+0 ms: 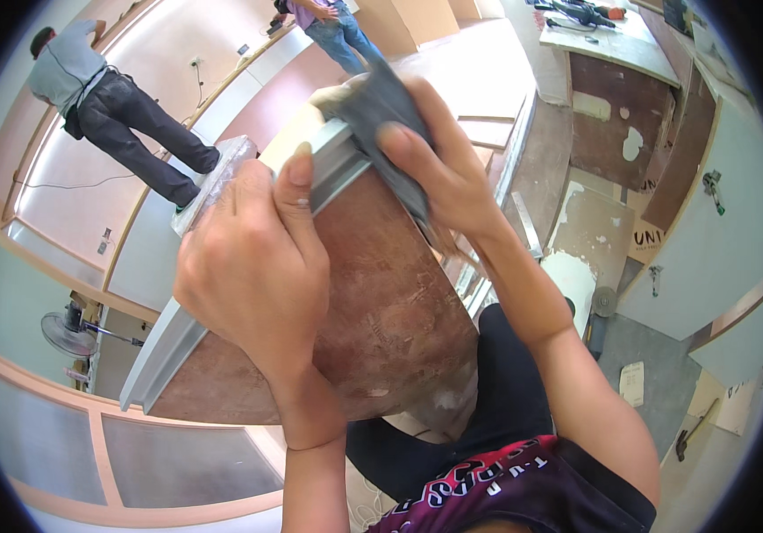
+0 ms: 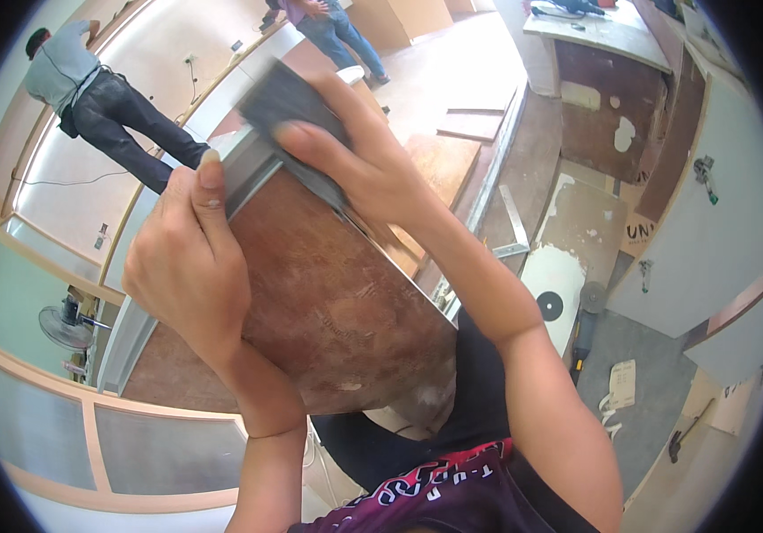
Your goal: The person is assembling a piece of furniture. They fit a metal trim onto a wooden panel, then use an angle grinder to cut a piece of metal trim to size. Finally, they fit the cut trim onto the panel.
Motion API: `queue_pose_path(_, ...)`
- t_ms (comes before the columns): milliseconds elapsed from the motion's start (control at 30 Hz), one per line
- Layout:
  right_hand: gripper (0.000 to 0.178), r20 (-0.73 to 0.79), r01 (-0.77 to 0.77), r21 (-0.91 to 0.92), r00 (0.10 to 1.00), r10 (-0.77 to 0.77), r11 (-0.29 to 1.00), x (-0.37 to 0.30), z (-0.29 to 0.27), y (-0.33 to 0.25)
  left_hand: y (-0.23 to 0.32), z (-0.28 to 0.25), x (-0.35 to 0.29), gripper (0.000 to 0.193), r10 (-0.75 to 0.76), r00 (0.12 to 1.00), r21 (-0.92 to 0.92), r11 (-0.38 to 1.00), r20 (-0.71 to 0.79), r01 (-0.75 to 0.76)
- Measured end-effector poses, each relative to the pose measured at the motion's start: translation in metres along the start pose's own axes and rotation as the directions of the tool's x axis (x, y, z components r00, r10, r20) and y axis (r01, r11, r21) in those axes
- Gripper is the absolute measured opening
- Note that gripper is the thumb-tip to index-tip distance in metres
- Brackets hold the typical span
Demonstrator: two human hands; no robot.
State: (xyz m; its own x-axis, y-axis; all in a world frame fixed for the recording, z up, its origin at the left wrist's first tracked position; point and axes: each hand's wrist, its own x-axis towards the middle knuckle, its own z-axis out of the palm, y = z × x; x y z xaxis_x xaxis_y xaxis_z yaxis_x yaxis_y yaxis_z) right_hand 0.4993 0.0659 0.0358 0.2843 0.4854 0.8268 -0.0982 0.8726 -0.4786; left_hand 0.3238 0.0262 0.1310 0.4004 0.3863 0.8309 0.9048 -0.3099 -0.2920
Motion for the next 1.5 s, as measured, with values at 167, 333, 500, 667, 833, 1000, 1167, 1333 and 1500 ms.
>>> queue_pose_path(167, 0.052, 0.151, -0.093, 0.348, 0.988, 0.043, 0.933, 0.037, 0.015, -0.019, -0.001, -0.012, 0.003, 0.047, -0.027, 0.999, -0.017, 0.999, 0.019, 0.027)
queue_pose_path(333, 0.049, 0.028, 0.078, -0.065, 0.997, -0.076, 0.995, 0.008, 0.005, -0.006, -0.001, -0.009, 0.0, 0.046, -0.013, 0.998, 0.047, 0.999, 0.056, 0.01)
queue_pose_path(500, 0.054, 0.203, -0.099, 0.364, 0.979, 0.025, 0.926, 0.051, 0.028, -0.022, -0.008, -0.019, 0.002, 0.047, -0.037, 0.998, 0.028, 0.999, 0.052, 0.035)
queue_pose_path(667, 0.055, 0.047, 0.05, -0.055, 0.998, -0.047, 0.997, 0.008, 0.004, -0.006, -0.006, -0.011, 0.004, 0.046, 0.001, 0.999, 0.084, 0.996, 0.046, -0.005)
queue_pose_path(833, 0.047, 0.186, -0.063, 0.392, 0.982, -0.012, 0.918, 0.056, 0.046, -0.012, -0.02, -0.022, -0.002, 0.047, -0.106, 0.992, 0.035, 0.994, 0.073, 0.104)
queue_pose_path(1000, 0.055, 0.035, 0.063, -0.068, 0.998, -0.06, 0.996, 0.011, 0.014, -0.004, -0.014, -0.014, 0.003, 0.047, -0.033, 0.999, 0.017, 0.999, 0.044, 0.032)
queue_pose_path(1167, 0.056, -0.003, -0.018, 0.067, 1.0, 0.018, 0.998, 0.033, 0.005, -0.008, 0.01, -0.007, 0.005, 0.049, 0.009, 1.0, 0.034, 0.999, 0.028, -0.01)
queue_pose_path(1333, 0.063, 0.141, 0.089, 0.491, 0.973, -0.18, 0.867, 0.124, 0.023, -0.005, 0.005, -0.006, 0.002, 0.056, 0.018, 1.0, 0.021, 1.0, -0.016, -0.017)
queue_pose_path(1500, 0.06, -0.055, 0.178, 0.569, 0.982, -0.179, 0.803, 0.122, -0.05, -0.008, 0.015, 0.008, -0.006, 0.06, -0.026, 0.999, -0.045, 0.999, -0.038, 0.024)
